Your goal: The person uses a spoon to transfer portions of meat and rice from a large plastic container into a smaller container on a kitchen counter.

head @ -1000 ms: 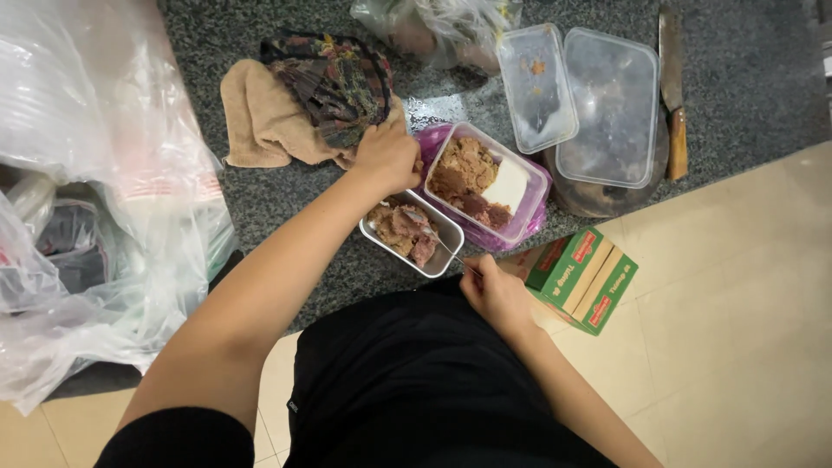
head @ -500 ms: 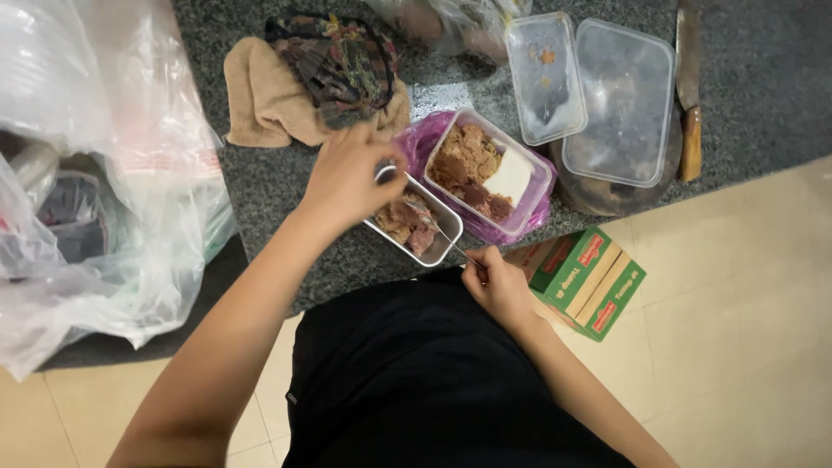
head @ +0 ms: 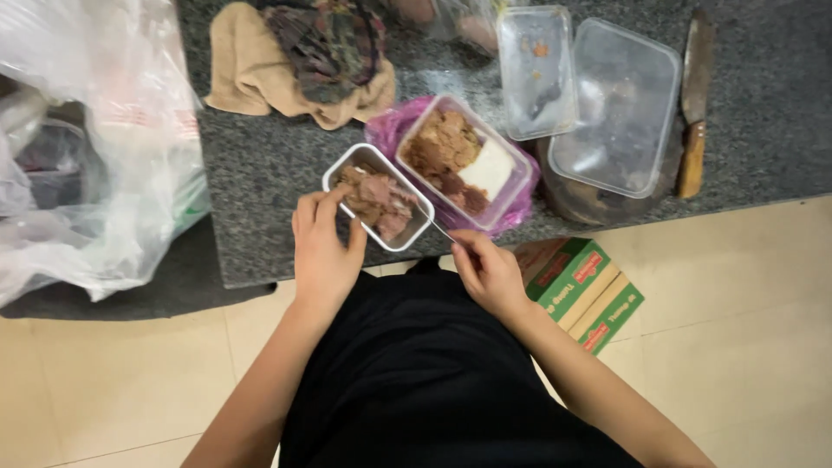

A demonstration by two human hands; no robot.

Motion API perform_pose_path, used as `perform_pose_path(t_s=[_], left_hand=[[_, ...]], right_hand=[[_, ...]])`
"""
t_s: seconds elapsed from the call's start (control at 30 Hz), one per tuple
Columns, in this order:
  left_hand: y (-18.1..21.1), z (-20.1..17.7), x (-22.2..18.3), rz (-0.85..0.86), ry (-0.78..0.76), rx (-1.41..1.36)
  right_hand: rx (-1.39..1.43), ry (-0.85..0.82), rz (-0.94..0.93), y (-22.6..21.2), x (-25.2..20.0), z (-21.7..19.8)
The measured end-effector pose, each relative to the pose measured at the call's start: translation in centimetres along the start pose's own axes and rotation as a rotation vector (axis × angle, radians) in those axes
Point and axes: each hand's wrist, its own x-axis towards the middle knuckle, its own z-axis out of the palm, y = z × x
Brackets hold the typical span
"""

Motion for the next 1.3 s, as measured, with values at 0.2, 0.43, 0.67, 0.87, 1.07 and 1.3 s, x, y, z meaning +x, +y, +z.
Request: perform_pose_path(t_s=[0.2,0.43,0.67,0.87,1.07,1.3], left_hand=[[2.8,5.4,-2.6,-0.715,-0.563,-0.937],[2.5,16.1,-2.0,-0.961,-0.49,-1.169],[4.5,18.8,-0.8,-0.89,-0.254,-1.065],[5.7,18.6,-0.3,-0.84,-0.165,-1.056],[6.7,17.4,-0.1,-0.757,-0.155,-0.983],[6.4,17.6,-0.5,-0.664,-0.146,-1.159]], right_hand=[[-0.203,0.033,-0.195,-0.5,0.8,-7.1],[-0.529,-0.175,-0.135,0.0,1.6,-9.9],[-0.793,-0.298,-0.086,0.6,1.0,-7.9],[-0.815,-0.388,0.06,0.5,1.9,-6.8],[-0.737,-0.434,0.167,-0.1,4.5,-6.7],[-0.402,-0.438,0.245,2.1,7.1,-7.8]])
